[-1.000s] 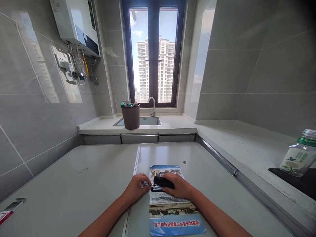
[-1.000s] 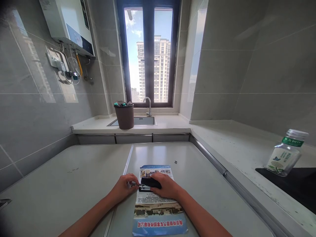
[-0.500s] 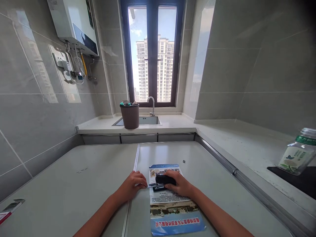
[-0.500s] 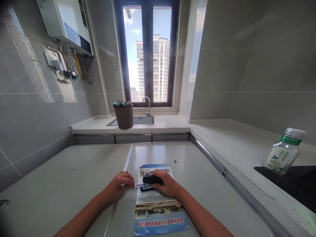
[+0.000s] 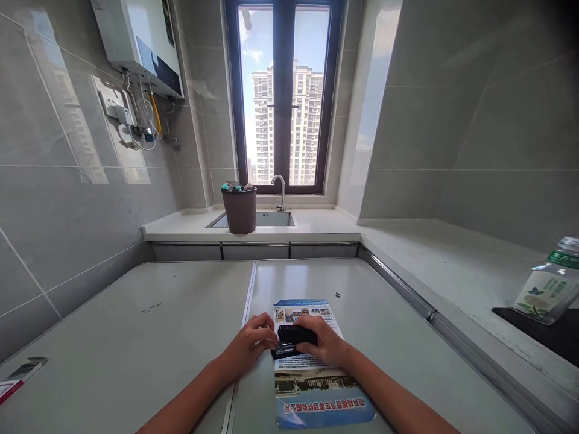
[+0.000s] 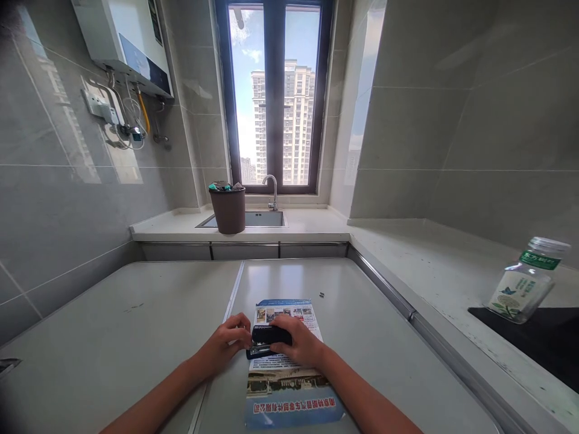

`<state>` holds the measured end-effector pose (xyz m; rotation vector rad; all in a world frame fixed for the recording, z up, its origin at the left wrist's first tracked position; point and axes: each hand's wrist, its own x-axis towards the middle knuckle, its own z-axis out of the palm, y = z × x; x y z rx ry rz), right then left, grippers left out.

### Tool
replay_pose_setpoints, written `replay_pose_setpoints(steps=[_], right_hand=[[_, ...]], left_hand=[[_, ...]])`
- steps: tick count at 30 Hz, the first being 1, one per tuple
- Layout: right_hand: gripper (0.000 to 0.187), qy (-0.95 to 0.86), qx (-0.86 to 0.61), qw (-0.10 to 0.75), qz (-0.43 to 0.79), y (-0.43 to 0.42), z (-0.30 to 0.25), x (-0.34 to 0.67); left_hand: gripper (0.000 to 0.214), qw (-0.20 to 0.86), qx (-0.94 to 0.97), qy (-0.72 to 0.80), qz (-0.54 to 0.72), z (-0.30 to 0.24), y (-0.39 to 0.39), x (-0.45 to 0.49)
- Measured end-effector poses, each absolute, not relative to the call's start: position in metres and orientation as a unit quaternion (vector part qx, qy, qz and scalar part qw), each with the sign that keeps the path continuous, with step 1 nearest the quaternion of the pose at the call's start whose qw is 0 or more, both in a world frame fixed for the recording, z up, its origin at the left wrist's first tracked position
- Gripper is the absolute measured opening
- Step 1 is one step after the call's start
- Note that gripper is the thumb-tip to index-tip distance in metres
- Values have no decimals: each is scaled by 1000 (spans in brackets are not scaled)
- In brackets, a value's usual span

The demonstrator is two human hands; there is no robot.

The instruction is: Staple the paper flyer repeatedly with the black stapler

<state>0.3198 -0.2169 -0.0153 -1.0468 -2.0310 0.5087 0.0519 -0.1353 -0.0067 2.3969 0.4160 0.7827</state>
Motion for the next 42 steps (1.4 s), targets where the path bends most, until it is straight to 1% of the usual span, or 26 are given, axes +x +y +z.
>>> replay_pose_setpoints(steps=[3,5,8,12,16,17,19,21,23,25,27,30,33,36,42], right_hand=[[41,-799,-416,380,209,-221,-9,316],[39,-801,-417,373,215,-224,-5,313],[37,-808,-407,371,211,-227,-4,309],[35,-812,-413,363,198,-223,-5,313],[36,-764,-470,403,184,-216,3,332],[35,-743,-495,413,177,-214,7,341],[33,-700,-555,423,149,-213,17,362],[30,-658,-615,424,93,-215,24,387],[28,-620,-675,399,33,-217,28,415],[29,-585,-725,363,-2,-220,29,440],[30,-568,-753,331,-9,-224,28,459],[28,-563,-778,278,15,-229,27,476],[26,-588,-768,236,98,-234,27,481],[25,-640,-717,216,175,-238,29,481],[29,-703,-632,194,263,-241,36,472]], left_hand=[[3,306,879,186,313,-8,-136,53],[13,313,871,201,320,-8,-137,54],[18,315,871,195,322,-6,-138,56],[16,300,878,201,316,2,-141,59],[7,240,873,263,334,6,-142,60],[8,230,876,264,331,5,-141,60],[17,215,897,242,301,1,-138,59],[31,198,923,211,252,-3,-135,57],[48,175,944,195,202,-7,-133,55],[52,158,956,186,164,-10,-132,54],[50,150,959,189,148,-12,-131,54],[49,150,956,203,150,-13,-129,52],[49,150,955,203,152,-13,-127,51],[48,144,957,208,144,-13,-127,51],[49,138,958,212,136,-9,-129,52]])
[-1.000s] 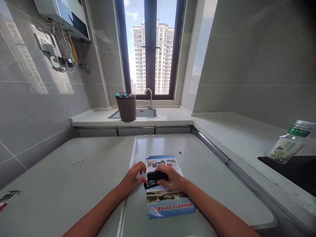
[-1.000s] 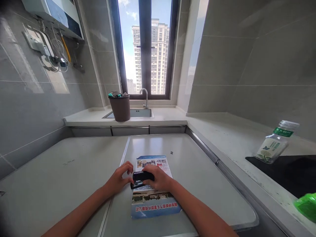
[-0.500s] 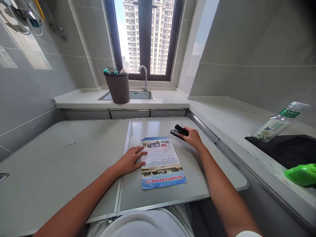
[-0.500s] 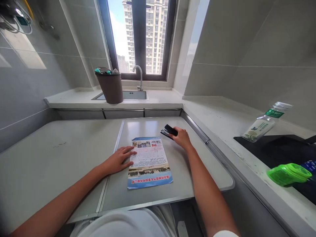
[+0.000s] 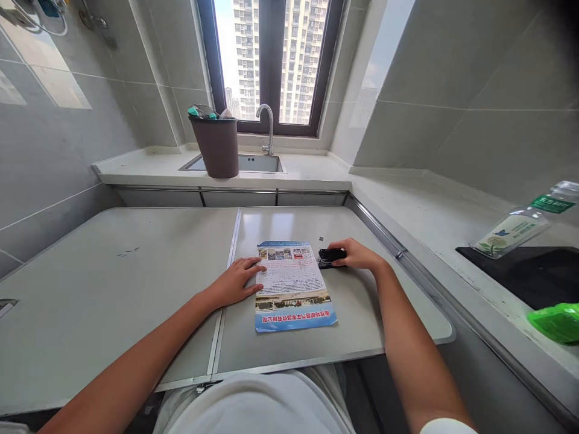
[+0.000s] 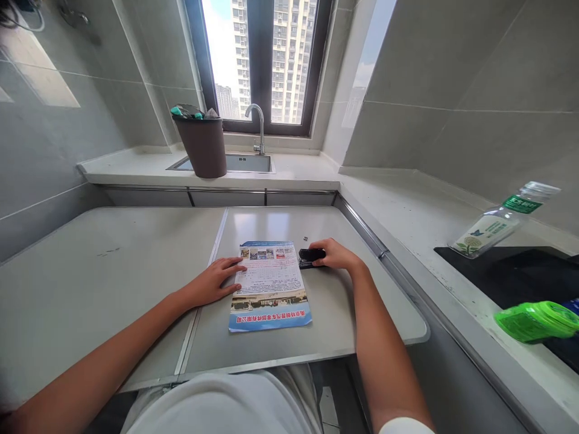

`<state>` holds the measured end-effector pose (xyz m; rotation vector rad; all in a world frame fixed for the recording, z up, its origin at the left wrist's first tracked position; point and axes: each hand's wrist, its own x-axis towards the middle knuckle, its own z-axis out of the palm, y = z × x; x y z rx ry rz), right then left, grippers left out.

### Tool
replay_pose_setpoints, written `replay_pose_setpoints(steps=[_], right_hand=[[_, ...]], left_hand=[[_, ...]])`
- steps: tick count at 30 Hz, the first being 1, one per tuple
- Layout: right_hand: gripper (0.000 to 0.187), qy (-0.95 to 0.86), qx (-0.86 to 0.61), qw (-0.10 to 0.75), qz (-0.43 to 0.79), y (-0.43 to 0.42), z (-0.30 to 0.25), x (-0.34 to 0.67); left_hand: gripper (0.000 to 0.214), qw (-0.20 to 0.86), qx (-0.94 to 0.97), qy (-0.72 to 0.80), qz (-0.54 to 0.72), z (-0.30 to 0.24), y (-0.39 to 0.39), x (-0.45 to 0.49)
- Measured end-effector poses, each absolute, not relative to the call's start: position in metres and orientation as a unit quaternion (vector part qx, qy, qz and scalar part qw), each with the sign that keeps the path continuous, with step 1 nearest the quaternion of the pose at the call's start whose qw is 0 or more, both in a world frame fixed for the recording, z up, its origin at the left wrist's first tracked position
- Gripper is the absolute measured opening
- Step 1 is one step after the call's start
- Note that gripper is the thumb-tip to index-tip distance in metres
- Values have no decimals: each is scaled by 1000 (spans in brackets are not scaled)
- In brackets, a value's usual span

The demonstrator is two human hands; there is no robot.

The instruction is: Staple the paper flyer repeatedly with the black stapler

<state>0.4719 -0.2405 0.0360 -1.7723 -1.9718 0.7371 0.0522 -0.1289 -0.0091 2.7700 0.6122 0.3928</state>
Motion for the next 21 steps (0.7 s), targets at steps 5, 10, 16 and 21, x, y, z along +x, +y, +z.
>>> replay_pose_setpoints(steps=[5,10,16,21], right_hand=[[28,-726,-604,171,281,-239,37,458],[28,-734,-603,171,260,-238,38,449],[40,-730,-583,230,272,-240,47,436],[38,-742,-581,226,246,-238,45,431]], left_hand=[[49,133,959,217,121,-6,-130,52],[49,135,960,210,126,-5,-130,52],[50,134,960,204,135,-7,-128,51],[50,138,960,206,133,-9,-127,51]])
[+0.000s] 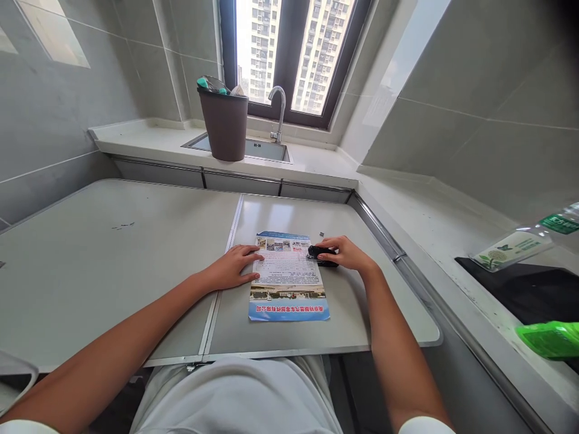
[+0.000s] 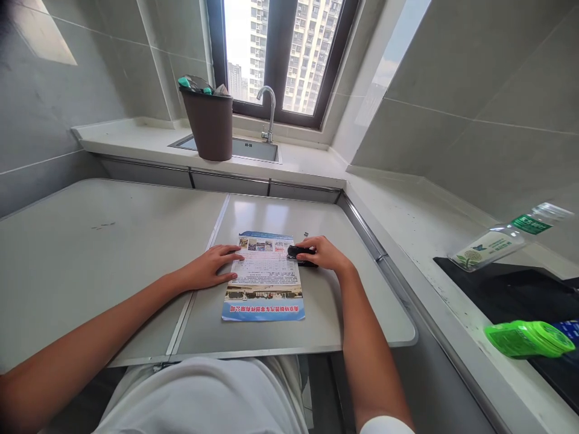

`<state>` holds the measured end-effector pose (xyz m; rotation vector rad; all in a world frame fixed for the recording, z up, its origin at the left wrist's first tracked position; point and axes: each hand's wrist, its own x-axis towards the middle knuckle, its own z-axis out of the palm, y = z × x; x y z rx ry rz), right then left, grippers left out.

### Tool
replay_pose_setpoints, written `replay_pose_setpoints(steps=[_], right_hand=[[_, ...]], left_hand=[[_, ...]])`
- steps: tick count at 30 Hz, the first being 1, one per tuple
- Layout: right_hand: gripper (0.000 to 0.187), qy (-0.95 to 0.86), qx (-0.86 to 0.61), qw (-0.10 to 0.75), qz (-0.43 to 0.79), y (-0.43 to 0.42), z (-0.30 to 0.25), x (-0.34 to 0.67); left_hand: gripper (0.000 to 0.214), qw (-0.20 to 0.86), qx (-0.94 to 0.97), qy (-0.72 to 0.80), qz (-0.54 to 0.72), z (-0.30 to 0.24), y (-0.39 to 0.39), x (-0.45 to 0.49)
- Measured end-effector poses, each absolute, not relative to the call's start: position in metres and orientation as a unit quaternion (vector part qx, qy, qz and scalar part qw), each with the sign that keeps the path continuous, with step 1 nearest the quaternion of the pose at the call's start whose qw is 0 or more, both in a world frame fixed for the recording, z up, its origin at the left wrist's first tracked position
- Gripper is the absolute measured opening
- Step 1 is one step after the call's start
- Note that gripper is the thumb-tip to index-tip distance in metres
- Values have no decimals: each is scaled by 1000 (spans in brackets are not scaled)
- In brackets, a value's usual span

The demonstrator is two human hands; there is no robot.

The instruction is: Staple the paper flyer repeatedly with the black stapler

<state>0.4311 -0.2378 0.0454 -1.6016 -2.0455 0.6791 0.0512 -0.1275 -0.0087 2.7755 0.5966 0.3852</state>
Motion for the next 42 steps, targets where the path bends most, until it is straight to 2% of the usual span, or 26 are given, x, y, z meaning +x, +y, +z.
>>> replay_pose_setpoints(steps=[23,42], right_hand=[[30,-751,-588,197,227,-235,42,424],[34,-748,-589,199,232,-236,41,424]], left_hand=[[50,143,957,216,128,-8,-129,50],[49,144,956,216,138,-6,-130,50]])
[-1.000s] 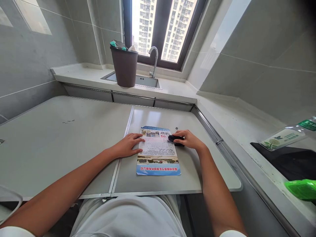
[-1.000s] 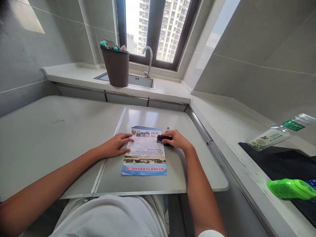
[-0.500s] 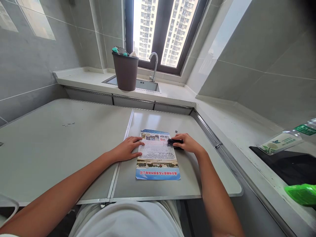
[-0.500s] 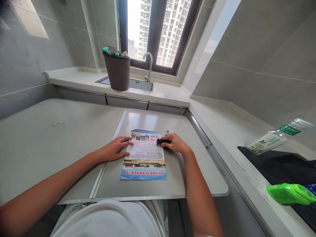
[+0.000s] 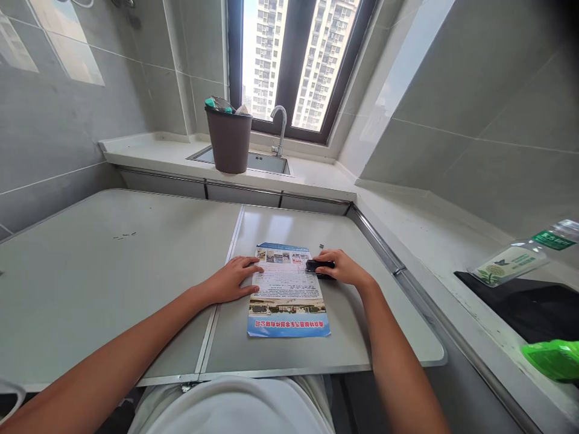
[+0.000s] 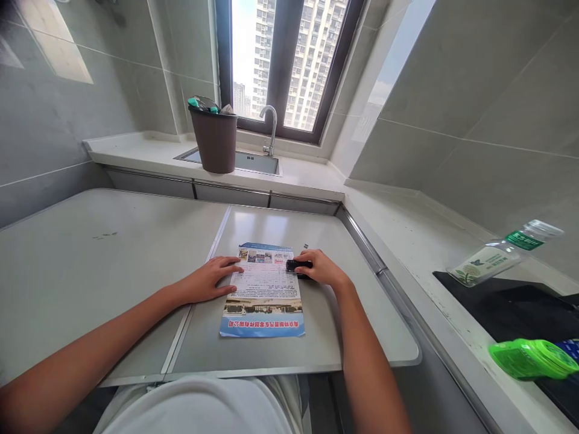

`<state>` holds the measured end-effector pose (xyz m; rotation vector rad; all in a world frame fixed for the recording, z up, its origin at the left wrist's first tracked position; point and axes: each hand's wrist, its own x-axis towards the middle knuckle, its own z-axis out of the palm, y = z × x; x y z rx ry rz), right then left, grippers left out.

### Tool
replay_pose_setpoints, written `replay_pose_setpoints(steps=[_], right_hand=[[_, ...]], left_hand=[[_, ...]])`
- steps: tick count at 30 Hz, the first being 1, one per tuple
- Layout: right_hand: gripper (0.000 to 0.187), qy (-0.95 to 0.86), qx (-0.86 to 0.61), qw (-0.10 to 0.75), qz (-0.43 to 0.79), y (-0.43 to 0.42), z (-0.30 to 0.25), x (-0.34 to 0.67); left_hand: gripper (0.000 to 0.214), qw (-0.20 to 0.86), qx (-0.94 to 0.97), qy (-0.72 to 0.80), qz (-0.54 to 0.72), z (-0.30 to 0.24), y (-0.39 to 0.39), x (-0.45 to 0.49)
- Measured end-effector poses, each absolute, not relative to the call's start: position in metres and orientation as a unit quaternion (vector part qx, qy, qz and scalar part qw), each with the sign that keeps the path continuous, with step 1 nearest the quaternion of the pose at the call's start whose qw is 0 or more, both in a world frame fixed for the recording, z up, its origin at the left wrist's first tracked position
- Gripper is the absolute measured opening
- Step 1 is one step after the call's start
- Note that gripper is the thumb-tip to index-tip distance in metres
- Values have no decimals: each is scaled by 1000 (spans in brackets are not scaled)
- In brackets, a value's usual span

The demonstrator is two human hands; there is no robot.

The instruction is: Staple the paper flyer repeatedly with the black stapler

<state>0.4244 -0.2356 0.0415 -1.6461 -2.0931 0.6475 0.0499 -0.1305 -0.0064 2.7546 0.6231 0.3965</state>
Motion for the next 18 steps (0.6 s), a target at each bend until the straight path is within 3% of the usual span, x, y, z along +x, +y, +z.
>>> replay_pose_setpoints(steps=[18], right_hand=[[30,-742,-610,177,214,-234,40,419]], left_hand=[[49,147,956,209,142,-9,-128,49]])
